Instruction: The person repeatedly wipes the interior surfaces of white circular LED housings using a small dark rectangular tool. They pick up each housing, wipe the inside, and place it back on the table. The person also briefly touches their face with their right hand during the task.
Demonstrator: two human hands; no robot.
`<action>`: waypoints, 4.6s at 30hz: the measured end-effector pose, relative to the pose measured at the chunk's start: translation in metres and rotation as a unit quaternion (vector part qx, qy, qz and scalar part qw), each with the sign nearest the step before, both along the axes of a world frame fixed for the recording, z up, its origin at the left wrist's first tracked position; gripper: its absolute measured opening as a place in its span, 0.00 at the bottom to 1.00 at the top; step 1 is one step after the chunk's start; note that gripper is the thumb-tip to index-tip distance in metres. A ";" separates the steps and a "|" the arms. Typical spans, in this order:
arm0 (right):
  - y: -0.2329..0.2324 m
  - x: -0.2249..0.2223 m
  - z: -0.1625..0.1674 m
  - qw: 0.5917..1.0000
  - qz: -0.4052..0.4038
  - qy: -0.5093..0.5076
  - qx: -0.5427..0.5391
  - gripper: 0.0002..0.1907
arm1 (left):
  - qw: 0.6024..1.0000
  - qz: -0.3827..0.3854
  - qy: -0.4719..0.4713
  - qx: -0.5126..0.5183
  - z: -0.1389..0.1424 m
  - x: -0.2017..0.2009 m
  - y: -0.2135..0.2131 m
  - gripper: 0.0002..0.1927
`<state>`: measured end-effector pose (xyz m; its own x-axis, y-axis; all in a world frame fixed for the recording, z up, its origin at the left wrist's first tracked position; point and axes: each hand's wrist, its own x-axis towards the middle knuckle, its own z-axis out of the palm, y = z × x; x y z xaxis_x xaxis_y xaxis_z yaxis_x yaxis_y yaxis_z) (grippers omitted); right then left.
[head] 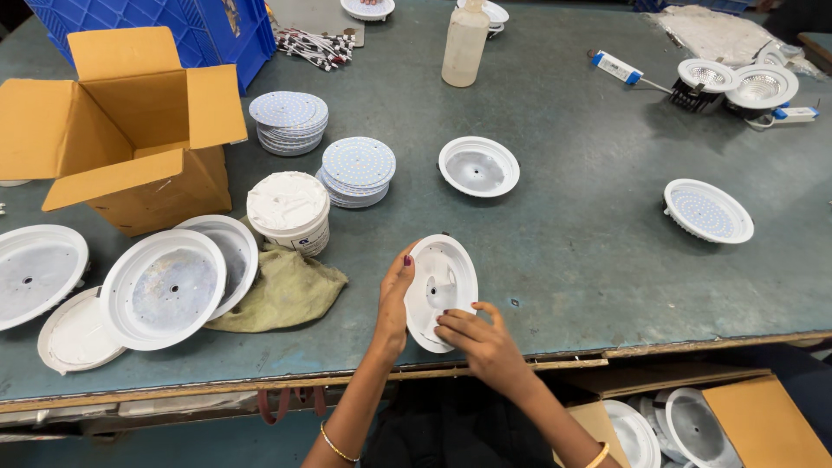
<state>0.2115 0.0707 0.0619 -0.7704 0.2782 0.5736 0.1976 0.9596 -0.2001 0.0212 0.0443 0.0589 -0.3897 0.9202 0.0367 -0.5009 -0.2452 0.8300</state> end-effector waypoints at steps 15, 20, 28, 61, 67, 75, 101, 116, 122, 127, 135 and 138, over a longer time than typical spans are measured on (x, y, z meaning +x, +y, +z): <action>0.000 -0.015 0.003 0.949 -0.209 0.057 -0.230 0.18 | 0.992 0.074 0.102 0.009 0.015 0.028 -0.011 0.25; -0.034 -0.015 0.018 0.920 -0.228 0.031 -0.316 0.18 | 0.989 0.102 0.108 0.026 0.021 0.042 -0.024 0.27; -0.043 -0.008 0.040 0.849 -0.218 -0.044 -0.479 0.13 | 0.971 0.135 0.197 0.027 0.027 0.058 -0.041 0.32; -0.040 -0.051 -0.012 0.929 -0.308 0.062 -0.195 0.22 | 0.986 0.125 0.090 0.068 0.000 0.052 -0.051 0.31; -0.033 -0.015 0.002 0.903 -0.243 0.126 -0.331 0.17 | 0.985 0.130 0.082 0.075 -0.006 0.053 -0.053 0.31; 0.003 -0.031 0.032 0.840 -0.318 0.054 -0.436 0.14 | 0.985 0.115 0.103 0.073 -0.010 0.064 -0.062 0.33; -0.008 -0.021 0.076 0.891 -0.197 0.048 -0.405 0.17 | 0.979 0.074 0.165 0.090 -0.008 0.059 -0.062 0.35; 0.010 -0.036 0.062 0.881 -0.235 0.077 -0.404 0.17 | 0.989 0.062 0.106 0.080 0.000 0.045 -0.049 0.32; -0.028 -0.041 0.062 0.952 -0.138 0.043 -0.271 0.20 | 0.993 0.024 0.098 0.064 0.001 0.027 -0.042 0.30; -0.051 -0.027 0.044 0.991 -0.069 -0.046 -0.109 0.29 | 0.996 -0.007 0.078 0.043 0.008 0.017 -0.039 0.29; -0.023 0.022 0.015 0.999 -0.006 -0.023 -0.031 0.22 | 0.999 -0.025 0.039 0.004 0.017 0.016 -0.030 0.29; -0.017 0.025 0.010 0.986 -0.090 0.015 -0.136 0.22 | 0.999 -0.018 0.040 -0.005 0.017 0.017 -0.029 0.29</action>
